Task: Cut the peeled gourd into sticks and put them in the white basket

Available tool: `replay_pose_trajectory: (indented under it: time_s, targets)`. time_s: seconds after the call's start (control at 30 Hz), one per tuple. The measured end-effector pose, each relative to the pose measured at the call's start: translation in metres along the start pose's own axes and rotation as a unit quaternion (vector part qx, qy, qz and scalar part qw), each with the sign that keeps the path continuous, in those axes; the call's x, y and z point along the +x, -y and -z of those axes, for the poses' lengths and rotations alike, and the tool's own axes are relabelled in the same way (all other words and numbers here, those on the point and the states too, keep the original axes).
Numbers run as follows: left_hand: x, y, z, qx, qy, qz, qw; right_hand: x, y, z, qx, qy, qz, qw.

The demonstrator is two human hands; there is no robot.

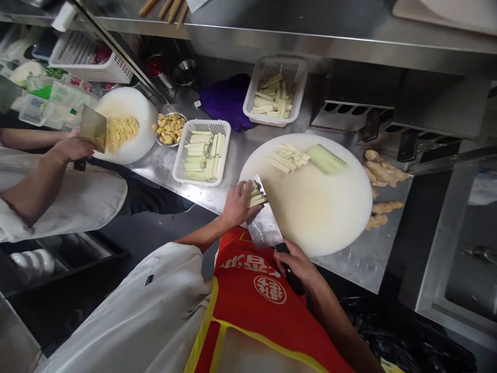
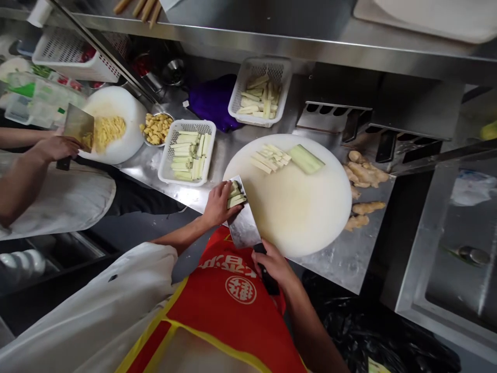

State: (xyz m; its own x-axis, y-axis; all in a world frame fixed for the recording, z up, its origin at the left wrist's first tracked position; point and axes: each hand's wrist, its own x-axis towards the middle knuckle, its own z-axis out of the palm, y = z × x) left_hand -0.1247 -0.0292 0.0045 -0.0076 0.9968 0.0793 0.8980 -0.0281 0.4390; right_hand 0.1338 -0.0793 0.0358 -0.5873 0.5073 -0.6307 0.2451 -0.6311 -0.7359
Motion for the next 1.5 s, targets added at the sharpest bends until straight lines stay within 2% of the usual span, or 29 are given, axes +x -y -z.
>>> replay_pose_trajectory:
  time_s: [0.23, 0.33, 0.43, 0.5, 0.63, 0.73, 0.87, 0.97, 1.07, 1.2, 1.37, 1.5]
  targets:
    - [0.032, 0.091, 0.069, 0.025, -0.002, 0.037, 0.999, 0.072, 0.08, -0.074, 0.078, 0.003, -0.034, 0.996]
    - [0.051, 0.125, 0.095, 0.034, 0.01, 0.023, 0.999, 0.103, 0.107, -0.101, 0.122, -0.01, -0.02, 0.992]
    - [0.083, 0.162, 0.115, 0.043, 0.037, -0.001, 0.998, 0.138, 0.127, -0.126, 0.164, -0.017, -0.011, 0.986]
    - [0.113, 0.191, 0.126, 0.049, 0.082, -0.022, 0.995, 0.163, 0.138, -0.14, 0.188, -0.019, -0.007, 0.982]
    - [0.182, 0.248, 0.145, 0.071, 0.223, -0.07, 0.97, 0.21, 0.152, -0.158, 0.215, -0.022, -0.004, 0.976]
    - [0.219, 0.275, 0.151, 0.084, 0.29, -0.087, 0.949, 0.23, 0.155, -0.161, 0.226, -0.02, -0.001, 0.974]
    - [0.24, 0.292, 0.145, 0.093, 0.322, -0.09, 0.938, 0.242, 0.153, -0.156, 0.235, -0.002, -0.017, 0.972]
    - [0.241, 0.297, 0.139, 0.128, 0.312, -0.098, 0.936, 0.242, 0.148, -0.149, 0.24, 0.005, -0.03, 0.97]
    - [0.235, 0.3, 0.136, 0.137, 0.303, -0.102, 0.938, 0.229, 0.139, -0.14, 0.242, 0.01, -0.029, 0.97]
    - [0.213, 0.296, 0.129, 0.113, 0.238, -0.096, 0.96, 0.191, 0.12, -0.12, 0.23, 0.007, -0.024, 0.973]
    - [0.165, 0.276, 0.105, 0.113, 0.124, -0.061, 0.984, 0.135, 0.093, -0.096, 0.202, -0.021, -0.024, 0.979]
    - [0.139, 0.264, 0.092, 0.122, 0.091, -0.058, 0.987, 0.104, 0.085, -0.09, 0.183, -0.055, -0.014, 0.981]
